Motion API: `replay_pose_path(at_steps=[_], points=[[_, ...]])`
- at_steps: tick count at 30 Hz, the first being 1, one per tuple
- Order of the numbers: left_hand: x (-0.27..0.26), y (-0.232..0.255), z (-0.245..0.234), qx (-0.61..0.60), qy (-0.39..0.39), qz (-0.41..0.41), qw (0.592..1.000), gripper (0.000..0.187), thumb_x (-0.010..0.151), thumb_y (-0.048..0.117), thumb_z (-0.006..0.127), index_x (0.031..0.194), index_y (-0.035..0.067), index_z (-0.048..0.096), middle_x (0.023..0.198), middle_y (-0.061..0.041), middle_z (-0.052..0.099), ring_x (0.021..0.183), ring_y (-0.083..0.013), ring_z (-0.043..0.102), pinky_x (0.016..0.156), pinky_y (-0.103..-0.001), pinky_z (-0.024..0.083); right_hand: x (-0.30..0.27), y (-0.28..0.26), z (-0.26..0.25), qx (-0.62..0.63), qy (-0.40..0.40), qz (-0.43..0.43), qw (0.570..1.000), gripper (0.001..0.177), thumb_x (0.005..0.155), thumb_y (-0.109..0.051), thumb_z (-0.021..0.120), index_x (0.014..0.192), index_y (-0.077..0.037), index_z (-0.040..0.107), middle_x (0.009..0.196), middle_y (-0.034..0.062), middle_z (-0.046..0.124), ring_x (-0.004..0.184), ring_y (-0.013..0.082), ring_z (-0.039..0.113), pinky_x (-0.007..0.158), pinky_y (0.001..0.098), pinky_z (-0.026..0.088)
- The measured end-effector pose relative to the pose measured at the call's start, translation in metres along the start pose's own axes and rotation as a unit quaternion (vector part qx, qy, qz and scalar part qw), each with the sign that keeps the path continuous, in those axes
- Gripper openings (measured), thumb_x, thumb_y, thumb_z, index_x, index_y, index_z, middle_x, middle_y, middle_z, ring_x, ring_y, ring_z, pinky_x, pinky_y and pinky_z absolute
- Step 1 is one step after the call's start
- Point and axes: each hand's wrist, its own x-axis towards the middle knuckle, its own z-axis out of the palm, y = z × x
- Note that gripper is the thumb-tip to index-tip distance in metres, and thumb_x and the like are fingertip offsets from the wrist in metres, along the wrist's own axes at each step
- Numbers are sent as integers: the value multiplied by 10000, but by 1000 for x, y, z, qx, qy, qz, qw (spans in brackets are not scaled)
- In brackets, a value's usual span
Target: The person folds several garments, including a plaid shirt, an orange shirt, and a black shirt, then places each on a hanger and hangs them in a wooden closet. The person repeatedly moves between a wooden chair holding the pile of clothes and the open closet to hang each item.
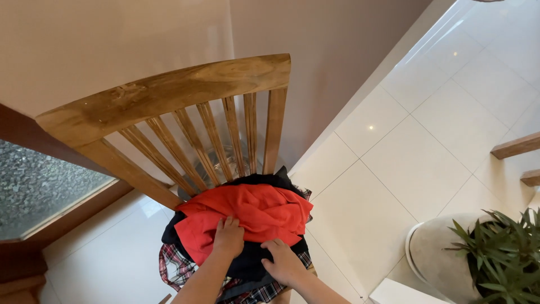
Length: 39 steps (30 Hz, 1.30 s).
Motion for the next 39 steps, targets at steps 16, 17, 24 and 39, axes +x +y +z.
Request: replay_pose_path(at_steps=[16,17,24,39], points=[[-81,29,-33,-325,485,89,807,337,755,-127,580,988,89,693,952,-62,736,909,-296,674,744,-426,540,54,11,-18,-23,152,-211,965,168,864,-44,614,705,-91,589,677,69,669,683,281,643,800,445,547],[-94,29,-44,-416,431,-46,800,263,813,19,663,1051,129,678,1020,-41,700,965,-275,658,757,-424,537,50,7,-18,14,167,-179,969,248,921,-177,664,711,-117,548,669,38,608,670,239,593,711,415,454],[-110,40,-59,-887,106,-197,404,159,991,207,487,997,103,607,855,-81,616,787,-244,629,738,-442,578,3,-16,-5,92,171,-114,974,251,932,-317,746,781,-180,599,690,-26,629,684,154,562,658,340,427],[-164,9,-65,-620,251,2,743,468,890,208,909,681,178,491,678,83,473,659,-71,432,560,-304,314,-59,-55,-31,67,195,-388,898,110,981,-199,670,931,-114,720,961,24,745,913,206,688,871,336,525]])
